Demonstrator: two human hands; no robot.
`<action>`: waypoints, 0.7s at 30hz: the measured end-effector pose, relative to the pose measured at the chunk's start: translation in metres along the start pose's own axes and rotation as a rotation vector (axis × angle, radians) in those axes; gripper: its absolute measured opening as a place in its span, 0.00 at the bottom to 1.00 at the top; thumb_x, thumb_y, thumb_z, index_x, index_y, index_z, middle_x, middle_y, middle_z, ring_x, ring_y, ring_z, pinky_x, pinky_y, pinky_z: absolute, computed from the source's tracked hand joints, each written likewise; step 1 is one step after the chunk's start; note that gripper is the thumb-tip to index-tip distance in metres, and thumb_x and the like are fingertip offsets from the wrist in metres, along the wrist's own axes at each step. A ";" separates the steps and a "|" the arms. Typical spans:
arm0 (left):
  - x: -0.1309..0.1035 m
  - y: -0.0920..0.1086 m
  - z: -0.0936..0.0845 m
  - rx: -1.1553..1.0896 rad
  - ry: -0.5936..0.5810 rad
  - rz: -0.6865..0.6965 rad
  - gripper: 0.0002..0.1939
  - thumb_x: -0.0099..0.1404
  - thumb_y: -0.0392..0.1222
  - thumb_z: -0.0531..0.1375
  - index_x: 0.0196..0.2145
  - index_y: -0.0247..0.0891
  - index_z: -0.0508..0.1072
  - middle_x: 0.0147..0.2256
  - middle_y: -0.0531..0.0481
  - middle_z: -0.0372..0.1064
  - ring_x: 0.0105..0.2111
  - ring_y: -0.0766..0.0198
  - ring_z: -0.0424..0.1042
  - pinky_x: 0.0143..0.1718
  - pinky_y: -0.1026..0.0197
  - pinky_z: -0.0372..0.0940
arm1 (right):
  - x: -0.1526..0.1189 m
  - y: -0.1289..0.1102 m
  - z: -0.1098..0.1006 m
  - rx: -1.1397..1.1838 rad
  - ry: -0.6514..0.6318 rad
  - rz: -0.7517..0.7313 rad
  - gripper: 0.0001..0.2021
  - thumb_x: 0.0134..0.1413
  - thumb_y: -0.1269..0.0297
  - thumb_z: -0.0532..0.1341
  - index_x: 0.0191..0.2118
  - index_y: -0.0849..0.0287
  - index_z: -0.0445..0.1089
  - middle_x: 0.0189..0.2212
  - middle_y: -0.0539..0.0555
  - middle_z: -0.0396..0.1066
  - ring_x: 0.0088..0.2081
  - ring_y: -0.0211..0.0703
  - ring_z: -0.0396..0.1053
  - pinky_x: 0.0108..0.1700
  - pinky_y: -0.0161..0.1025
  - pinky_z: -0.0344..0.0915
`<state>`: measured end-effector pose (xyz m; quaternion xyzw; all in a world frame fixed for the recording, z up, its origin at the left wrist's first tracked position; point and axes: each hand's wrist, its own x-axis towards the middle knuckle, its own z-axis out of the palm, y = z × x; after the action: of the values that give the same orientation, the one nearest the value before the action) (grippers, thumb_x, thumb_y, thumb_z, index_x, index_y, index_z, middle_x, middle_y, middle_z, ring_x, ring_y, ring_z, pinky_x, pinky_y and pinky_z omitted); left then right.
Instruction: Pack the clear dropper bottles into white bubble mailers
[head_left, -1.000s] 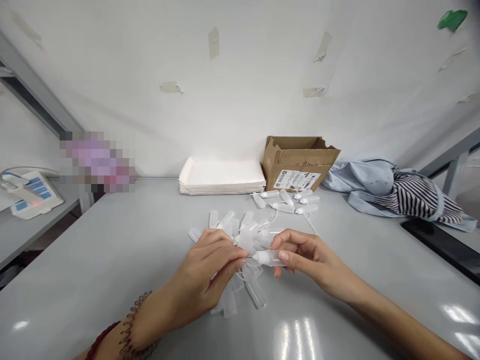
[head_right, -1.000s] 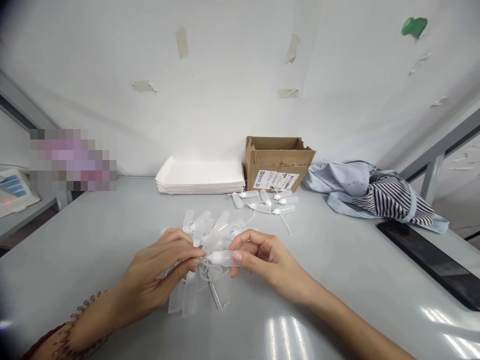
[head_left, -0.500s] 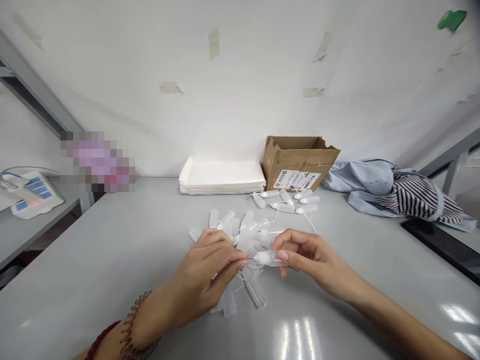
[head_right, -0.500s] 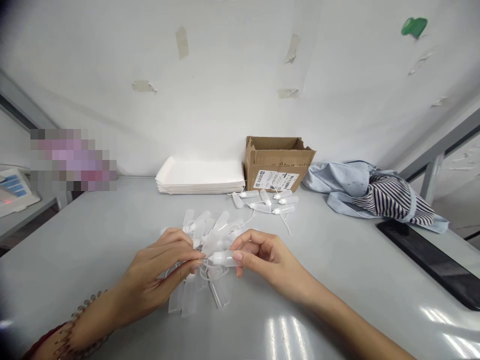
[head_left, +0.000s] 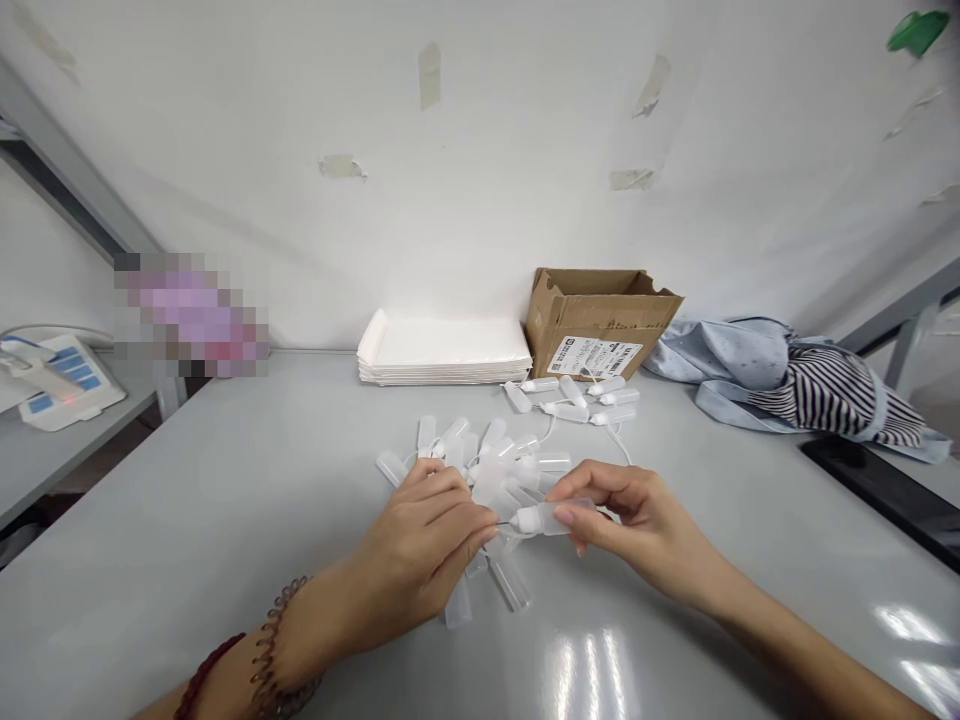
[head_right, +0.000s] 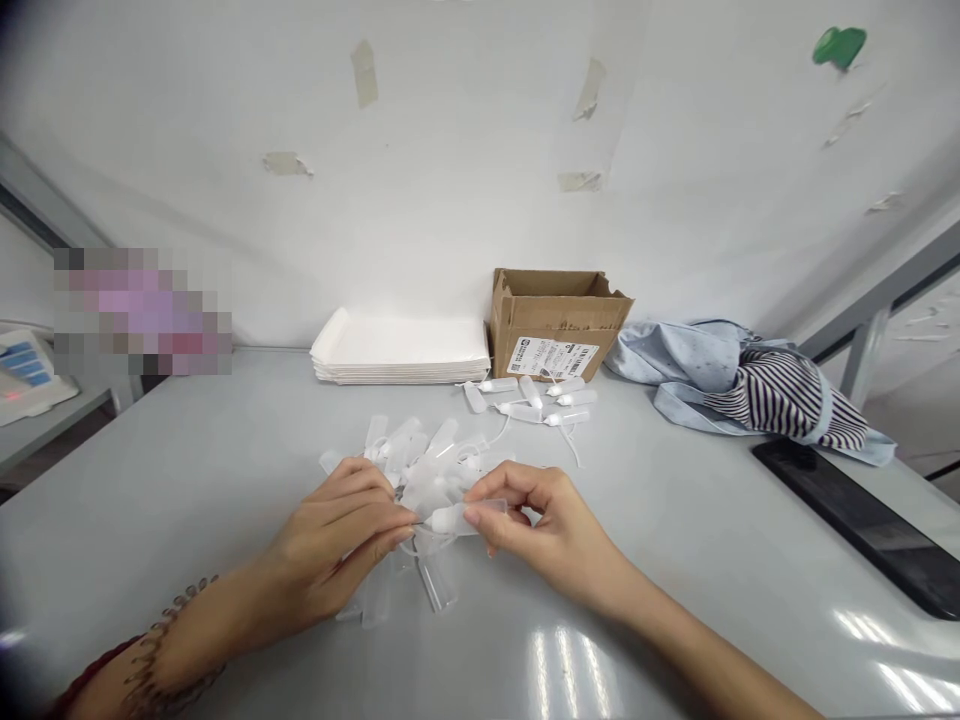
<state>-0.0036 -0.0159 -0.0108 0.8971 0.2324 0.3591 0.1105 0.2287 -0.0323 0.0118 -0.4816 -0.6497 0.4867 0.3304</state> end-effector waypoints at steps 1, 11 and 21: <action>0.000 0.000 0.001 0.010 -0.001 0.005 0.08 0.67 0.29 0.53 0.38 0.36 0.70 0.25 0.52 0.65 0.28 0.65 0.61 0.35 0.58 0.58 | 0.000 0.000 0.000 -0.006 0.002 -0.008 0.10 0.54 0.56 0.62 0.31 0.57 0.72 0.18 0.48 0.68 0.22 0.36 0.61 0.26 0.35 0.54; 0.001 -0.001 0.004 0.012 -0.002 0.036 0.08 0.66 0.27 0.52 0.35 0.34 0.69 0.23 0.52 0.62 0.27 0.65 0.59 0.32 0.59 0.56 | 0.000 0.006 0.004 -0.016 -0.008 -0.008 0.11 0.55 0.55 0.61 0.31 0.59 0.72 0.18 0.49 0.69 0.23 0.37 0.63 0.27 0.36 0.54; 0.002 0.001 0.006 -0.019 0.028 0.013 0.09 0.66 0.27 0.51 0.36 0.35 0.69 0.23 0.52 0.64 0.27 0.65 0.60 0.33 0.59 0.59 | 0.001 0.007 0.006 0.018 -0.018 -0.018 0.12 0.55 0.55 0.61 0.31 0.58 0.72 0.18 0.49 0.70 0.24 0.38 0.65 0.28 0.36 0.55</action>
<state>0.0021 -0.0159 -0.0141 0.8924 0.2246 0.3746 0.1134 0.2249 -0.0329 0.0028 -0.4684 -0.6525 0.4939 0.3331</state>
